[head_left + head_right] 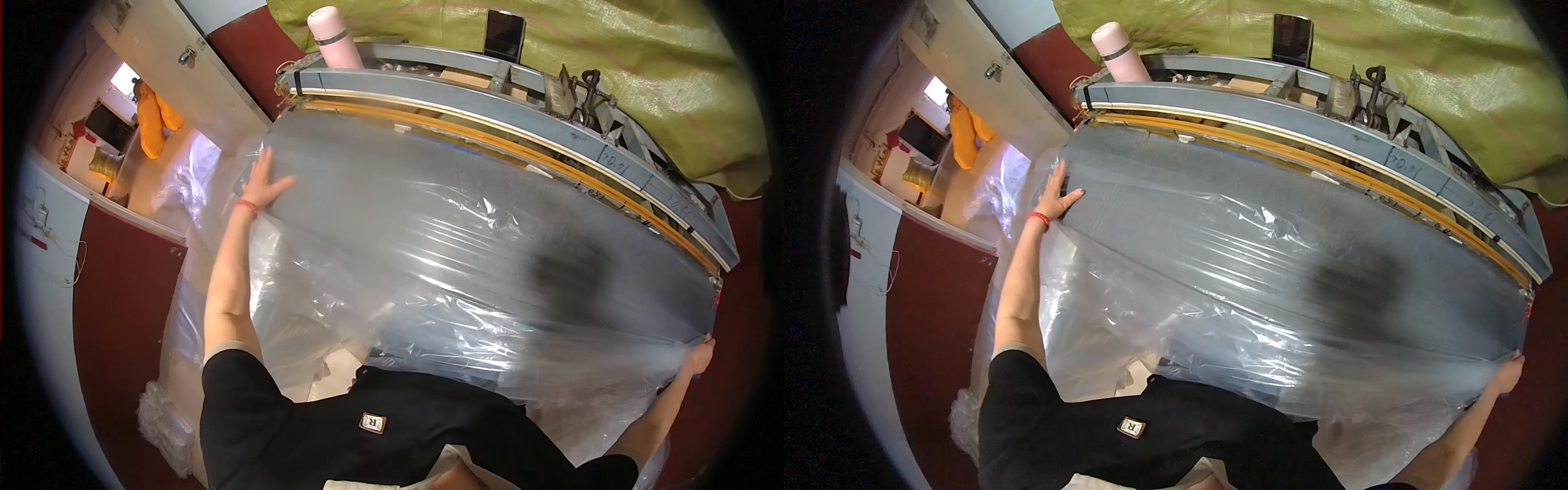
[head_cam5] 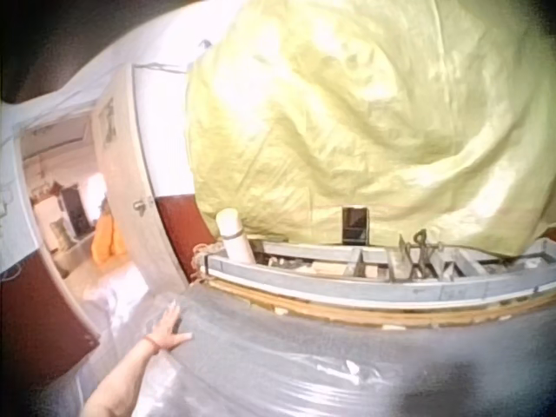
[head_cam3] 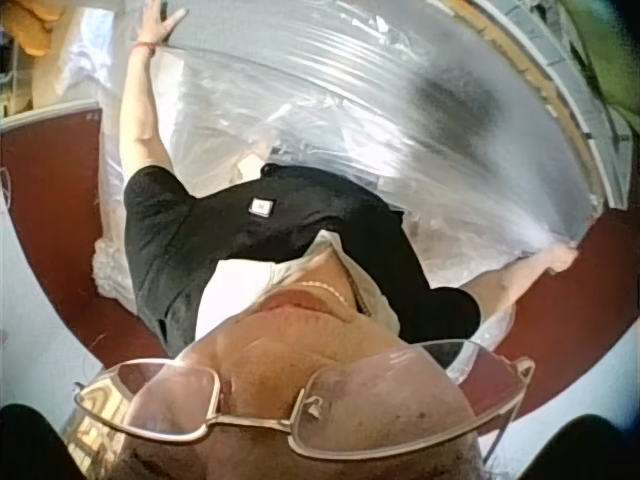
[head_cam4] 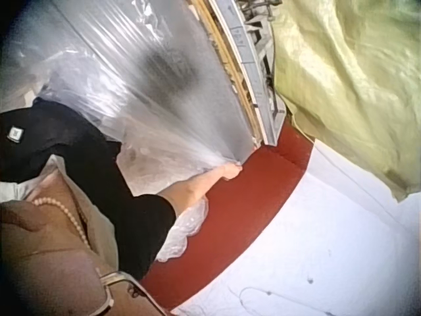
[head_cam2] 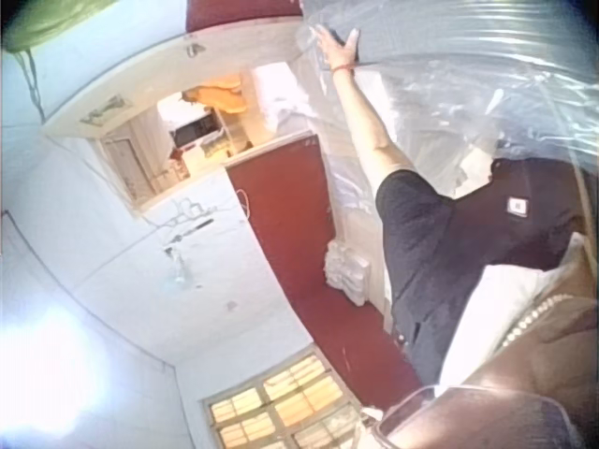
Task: Using a heat sealer to seal large plastic bags.
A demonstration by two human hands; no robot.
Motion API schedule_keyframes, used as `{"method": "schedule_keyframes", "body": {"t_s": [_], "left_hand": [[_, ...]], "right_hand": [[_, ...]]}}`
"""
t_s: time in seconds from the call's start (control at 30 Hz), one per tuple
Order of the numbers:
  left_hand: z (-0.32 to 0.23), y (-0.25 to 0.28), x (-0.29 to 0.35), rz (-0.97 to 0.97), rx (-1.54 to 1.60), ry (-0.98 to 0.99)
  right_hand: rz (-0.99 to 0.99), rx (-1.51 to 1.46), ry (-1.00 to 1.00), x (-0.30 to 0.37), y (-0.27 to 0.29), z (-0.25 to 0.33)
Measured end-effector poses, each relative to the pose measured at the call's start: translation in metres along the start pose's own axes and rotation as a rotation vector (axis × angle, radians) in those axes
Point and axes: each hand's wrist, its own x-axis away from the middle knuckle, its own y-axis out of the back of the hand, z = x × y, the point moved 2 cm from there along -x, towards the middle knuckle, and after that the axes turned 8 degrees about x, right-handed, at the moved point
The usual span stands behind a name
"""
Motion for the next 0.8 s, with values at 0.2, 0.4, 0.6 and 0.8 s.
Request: {"method": "schedule_keyframes", "body": {"t_s": [0.2, 0.4, 0.6, 0.8], "left_hand": [[-0.026, 0.011, -0.038, 0.061, -0.087, -0.378], [-0.032, -0.024, -0.059, 0.391, 0.014, -0.242], [-0.114, -0.027, -0.106, 0.889, -0.460, -0.304], [-0.309, -0.019, -0.029, 0.507, -0.271, -0.761]], "right_hand": [[-0.032, -0.029, 0.021, -0.010, -0.007, 0.002], [0.017, -0.051, 0.029, -0.006, -0.011, 0.005], [-0.104, -0.212, 0.019, -0.010, -0.022, -0.035], [-0.120, -0.151, -0.018, 0.014, 0.031, 0.025]]}}
